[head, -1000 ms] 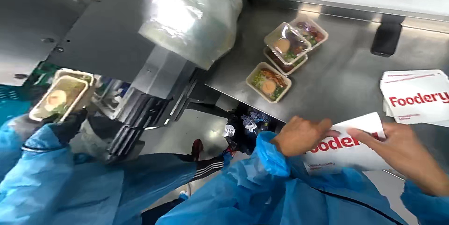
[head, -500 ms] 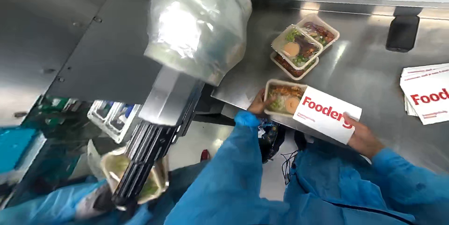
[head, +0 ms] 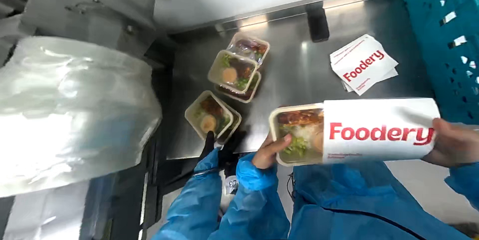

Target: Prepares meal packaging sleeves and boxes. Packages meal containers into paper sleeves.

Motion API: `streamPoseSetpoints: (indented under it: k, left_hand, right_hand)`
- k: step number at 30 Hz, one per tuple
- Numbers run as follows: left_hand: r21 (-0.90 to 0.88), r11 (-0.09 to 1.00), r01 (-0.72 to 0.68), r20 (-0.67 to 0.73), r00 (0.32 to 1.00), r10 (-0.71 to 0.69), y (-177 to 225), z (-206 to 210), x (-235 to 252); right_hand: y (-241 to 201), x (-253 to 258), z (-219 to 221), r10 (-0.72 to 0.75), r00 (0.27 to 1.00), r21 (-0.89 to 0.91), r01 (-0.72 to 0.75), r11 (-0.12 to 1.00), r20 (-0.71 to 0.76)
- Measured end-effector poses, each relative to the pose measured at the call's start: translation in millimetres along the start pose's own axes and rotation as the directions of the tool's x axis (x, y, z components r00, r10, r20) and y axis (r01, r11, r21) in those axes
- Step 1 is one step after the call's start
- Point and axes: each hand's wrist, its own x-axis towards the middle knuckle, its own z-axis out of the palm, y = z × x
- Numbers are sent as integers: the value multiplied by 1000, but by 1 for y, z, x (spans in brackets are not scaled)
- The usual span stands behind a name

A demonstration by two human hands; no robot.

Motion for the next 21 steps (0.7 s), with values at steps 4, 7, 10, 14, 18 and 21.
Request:
streamPoseSetpoints:
  k: [4,7,10,14,18,21]
  left_hand:
    - [50,999,1,148,989,-9,-16,58,56]
    - [-198,979,-35,294,951,93,-44,126,115]
    - [-158,982,99,219,974,-63,-48,236,163]
    - [235,971,-40,271,962,-26,-27,330,245]
    - [927,370,-56,-38,970,241,-38,256,340]
    - [911,-55,408,-405,912,59,-75,171,363]
  right_hand:
    - [-22,-16,-30,-162,872,-268,37,963,-461]
    - [-55,-54,-97,-381,767,-440,144,886,-517]
    - [-84,-70,-92,-103,735,-31,110,993,-671]
    - [-138,-67,-195,-146,721,-17,183,983,-678]
    - [-188,-33,-302,-173,629,48,319,947,-757]
    - [-214,30,-376,-235,560,-54,320,946,-794]
